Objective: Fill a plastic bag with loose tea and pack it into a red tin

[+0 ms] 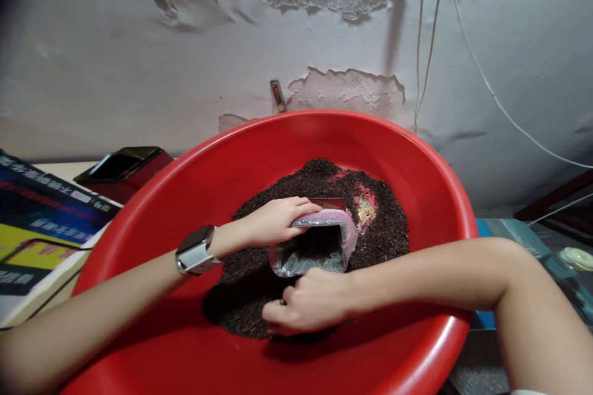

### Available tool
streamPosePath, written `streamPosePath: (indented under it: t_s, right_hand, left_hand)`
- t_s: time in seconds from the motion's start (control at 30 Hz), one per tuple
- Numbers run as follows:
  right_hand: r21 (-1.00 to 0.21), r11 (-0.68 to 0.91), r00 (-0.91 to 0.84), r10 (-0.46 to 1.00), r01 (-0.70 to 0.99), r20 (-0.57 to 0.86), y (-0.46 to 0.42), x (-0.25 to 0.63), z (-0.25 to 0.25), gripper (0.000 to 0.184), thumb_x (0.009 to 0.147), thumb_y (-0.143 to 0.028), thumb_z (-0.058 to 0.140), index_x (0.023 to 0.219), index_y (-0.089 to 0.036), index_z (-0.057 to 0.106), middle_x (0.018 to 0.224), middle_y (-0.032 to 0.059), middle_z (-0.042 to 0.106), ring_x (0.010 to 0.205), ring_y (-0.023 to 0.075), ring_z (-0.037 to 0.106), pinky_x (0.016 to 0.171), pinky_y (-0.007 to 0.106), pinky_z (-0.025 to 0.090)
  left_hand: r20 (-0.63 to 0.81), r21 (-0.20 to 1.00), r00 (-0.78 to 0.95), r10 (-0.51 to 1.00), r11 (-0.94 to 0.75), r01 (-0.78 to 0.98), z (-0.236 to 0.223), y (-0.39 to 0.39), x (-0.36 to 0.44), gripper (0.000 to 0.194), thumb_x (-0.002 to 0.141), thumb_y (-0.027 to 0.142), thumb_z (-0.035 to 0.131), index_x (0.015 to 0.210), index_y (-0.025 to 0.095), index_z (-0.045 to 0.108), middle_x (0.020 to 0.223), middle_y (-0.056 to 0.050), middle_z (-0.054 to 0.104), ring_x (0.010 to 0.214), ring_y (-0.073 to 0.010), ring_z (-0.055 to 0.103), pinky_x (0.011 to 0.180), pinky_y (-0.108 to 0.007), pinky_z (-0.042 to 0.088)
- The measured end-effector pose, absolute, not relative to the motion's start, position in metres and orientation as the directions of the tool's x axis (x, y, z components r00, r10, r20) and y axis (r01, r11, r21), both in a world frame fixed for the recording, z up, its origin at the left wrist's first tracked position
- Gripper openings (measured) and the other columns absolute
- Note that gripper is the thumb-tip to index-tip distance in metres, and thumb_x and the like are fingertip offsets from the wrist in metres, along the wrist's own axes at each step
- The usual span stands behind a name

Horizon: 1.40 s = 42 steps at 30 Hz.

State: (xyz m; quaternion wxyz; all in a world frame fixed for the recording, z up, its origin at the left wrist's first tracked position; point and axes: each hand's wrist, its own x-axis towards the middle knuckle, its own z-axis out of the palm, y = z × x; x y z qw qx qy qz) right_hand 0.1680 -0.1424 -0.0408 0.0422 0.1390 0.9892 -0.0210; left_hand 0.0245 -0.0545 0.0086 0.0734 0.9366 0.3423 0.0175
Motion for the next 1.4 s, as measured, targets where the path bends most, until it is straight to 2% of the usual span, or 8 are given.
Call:
streamPosePath:
  t_s: [0.23, 0.4, 0.63, 0.77, 0.93, 1.13, 1.3, 1.4]
  right_hand:
    - [0.428, 0.811, -0.917, 0.335, 0.398, 0.218, -0.124, 0.172, -0.016, 0.024, 0.088, -0.012, 0.029, 0.099, -0.01, 0.05, 0.093, 0.014, 0.057, 0.087, 0.021, 0.053, 0.08, 0.041, 0.039]
    - [0.095, 0.995, -1.0, 0.025, 0.026, 0.012, -0.147, 0.176, -0.048, 0.023, 0.089, -0.03, 0.035, 0.094, -0.016, 0.053, 0.089, 0.0065, 0.055, 0.077, 0.0163, 0.052, 0.064, 0.03, 0.04]
    - [-0.057, 0.889, -0.798, 0.378, 0.454, -0.47, -0.144, 0.199, -0.102, 0.048, 0.077, -0.044, 0.052, 0.117, -0.019, 0.05, 0.12, 0.0197, 0.049, 0.104, 0.034, 0.051, 0.07, 0.045, 0.045]
    - [-0.241, 0.713, -0.626, 0.34, 0.658, -0.702, -0.145, 0.193, -0.099, 0.06, 0.083, -0.041, 0.039, 0.133, -0.009, 0.033, 0.111, 0.0241, 0.057, 0.097, 0.0323, 0.059, 0.069, 0.044, 0.048]
    - [-0.325, 0.62, -0.603, 0.311, 0.714, -0.734, -0.149, 0.187, -0.088, 0.051, 0.084, -0.042, 0.038, 0.122, -0.01, 0.047, 0.106, 0.0211, 0.061, 0.092, 0.0303, 0.062, 0.067, 0.04, 0.05]
    - [-0.206, 0.888, -0.87, 0.315, 0.411, -0.379, -0.154, 0.17, -0.046, 0.034, 0.089, -0.036, 0.034, 0.106, -0.014, 0.053, 0.073, 0.0088, 0.066, 0.062, 0.0221, 0.063, 0.05, 0.032, 0.046]
    - [0.319, 0.869, -0.924, 0.331, 0.378, 0.194, -0.132, 0.17, -0.007, 0.025, 0.086, -0.009, 0.03, 0.1, -0.007, 0.052, 0.086, 0.0134, 0.06, 0.079, 0.0214, 0.058, 0.063, 0.035, 0.044]
    - [0.378, 0.883, -0.944, 0.18, 0.278, 0.275, -0.129, 0.173, -0.007, 0.025, 0.087, -0.011, 0.029, 0.092, -0.01, 0.054, 0.087, 0.0111, 0.058, 0.084, 0.0206, 0.055, 0.073, 0.038, 0.041]
  left_hand:
    - [-0.027, 0.172, 0.746, 0.665, -0.732, 0.659, 0.01, -0.053, 0.025, 0.038, 0.077, 0.021, 0.047, 0.114, 0.023, 0.054, 0.11, -0.005, 0.059, 0.098, -0.0188, 0.056, 0.084, -0.028, 0.044]
    - [-0.036, 0.156, 0.758, 0.651, -0.746, 0.647, 0.013, -0.056, 0.026, 0.038, 0.078, 0.022, 0.047, 0.116, 0.022, 0.052, 0.109, -0.006, 0.058, 0.098, -0.0198, 0.056, 0.085, -0.03, 0.044]
    - [-0.031, 0.144, 0.779, 0.626, -0.768, 0.623, 0.007, -0.054, 0.023, 0.037, 0.079, 0.026, 0.046, 0.116, 0.023, 0.051, 0.109, -0.006, 0.058, 0.1, -0.0206, 0.055, 0.086, -0.031, 0.044]
    - [-0.038, 0.146, 0.784, 0.62, -0.772, 0.618, 0.006, -0.053, 0.023, 0.037, 0.08, 0.026, 0.045, 0.116, 0.021, 0.051, 0.107, -0.007, 0.057, 0.099, -0.0212, 0.055, 0.085, -0.033, 0.044]
    - [-0.038, 0.143, 0.782, 0.622, -0.771, 0.62, 0.006, -0.053, 0.022, 0.037, 0.079, 0.027, 0.046, 0.116, 0.022, 0.05, 0.108, -0.006, 0.057, 0.099, -0.0208, 0.055, 0.086, -0.032, 0.044]
    - [-0.037, 0.152, 0.78, 0.625, -0.768, 0.623, 0.005, -0.054, 0.022, 0.041, 0.077, 0.023, 0.049, 0.117, 0.023, 0.05, 0.109, -0.006, 0.057, 0.099, -0.0204, 0.055, 0.086, -0.031, 0.044]
    - [-0.041, 0.161, 0.761, 0.647, -0.748, 0.645, 0.005, -0.054, 0.021, 0.039, 0.078, 0.024, 0.048, 0.117, 0.022, 0.051, 0.109, -0.006, 0.057, 0.098, -0.0197, 0.055, 0.084, -0.03, 0.044]
    - [-0.039, 0.163, 0.76, 0.649, -0.746, 0.645, 0.005, -0.052, 0.021, 0.038, 0.079, 0.025, 0.047, 0.117, 0.022, 0.051, 0.109, -0.005, 0.057, 0.098, -0.0195, 0.055, 0.084, -0.03, 0.044]
